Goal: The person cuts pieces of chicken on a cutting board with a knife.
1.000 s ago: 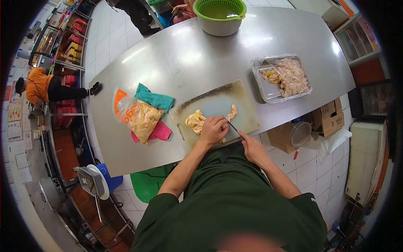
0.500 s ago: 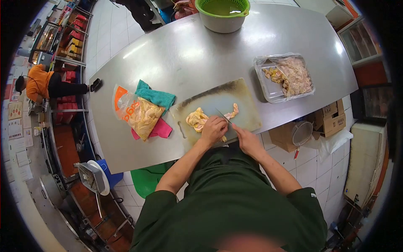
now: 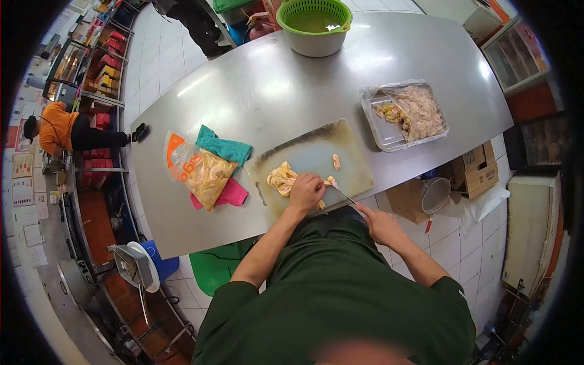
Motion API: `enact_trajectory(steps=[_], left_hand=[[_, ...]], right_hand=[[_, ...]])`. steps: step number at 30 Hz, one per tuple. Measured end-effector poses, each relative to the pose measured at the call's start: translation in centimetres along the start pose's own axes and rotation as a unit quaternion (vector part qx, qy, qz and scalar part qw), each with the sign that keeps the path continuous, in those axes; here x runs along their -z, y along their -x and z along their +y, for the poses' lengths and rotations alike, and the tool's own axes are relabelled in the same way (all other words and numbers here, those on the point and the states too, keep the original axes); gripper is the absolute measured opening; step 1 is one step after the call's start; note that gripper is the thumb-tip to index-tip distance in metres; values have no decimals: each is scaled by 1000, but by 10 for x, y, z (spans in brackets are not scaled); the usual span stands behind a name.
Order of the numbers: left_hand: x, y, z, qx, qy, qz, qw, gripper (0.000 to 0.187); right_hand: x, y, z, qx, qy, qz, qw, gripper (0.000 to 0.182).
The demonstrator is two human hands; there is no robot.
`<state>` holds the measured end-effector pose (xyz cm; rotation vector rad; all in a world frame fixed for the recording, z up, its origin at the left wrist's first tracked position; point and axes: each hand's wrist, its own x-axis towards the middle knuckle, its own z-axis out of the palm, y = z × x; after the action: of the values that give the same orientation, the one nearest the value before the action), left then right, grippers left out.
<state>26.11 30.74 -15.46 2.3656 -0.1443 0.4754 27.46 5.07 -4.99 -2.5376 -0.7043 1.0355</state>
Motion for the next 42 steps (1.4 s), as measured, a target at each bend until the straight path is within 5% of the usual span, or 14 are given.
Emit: enact_trajectory(steps=[3, 5, 9, 16, 18, 23, 29, 33, 35, 38, 42], left_hand=[[13, -3, 6, 58, 42, -13, 997, 8], [26, -7, 13, 173, 61, -81, 980, 9], [50, -33, 26, 182, 77, -87, 976, 12], [89, -95, 40, 91, 182, -150, 968, 8], [92, -95, 35, 76, 200, -186, 959, 8], [77, -69, 7, 224, 449, -196, 843, 8], [38, -89, 35, 282, 557, -192, 757, 7], [0, -78, 9, 265, 522, -229, 778, 12], [-5, -67, 3, 141, 247, -144, 948, 27], [5, -50, 9, 40, 74, -37, 996, 36], [11, -28, -2, 164, 57, -138, 975, 35]], right_hand=[[-8, -7, 9, 11, -73, 54, 996, 48], [-15, -18, 11, 8, -92, 91, 992, 48], [-15, -36, 13, 3, -156, 184, 971, 49], [10, -30, -3, -54, -247, 165, 953, 48], [0, -31, -6, 62, -245, 173, 952, 48], [-9, -39, -16, 62, -317, 185, 928, 48], [-1, -36, 3, 10, -385, 197, 901, 47], [2, -31, 10, -29, -356, 192, 914, 47], [-1, -30, 6, -47, -336, 173, 924, 47], [-17, -31, -7, 44, -317, 171, 932, 46], [-17, -29, -11, -34, -296, 77, 951, 46]])
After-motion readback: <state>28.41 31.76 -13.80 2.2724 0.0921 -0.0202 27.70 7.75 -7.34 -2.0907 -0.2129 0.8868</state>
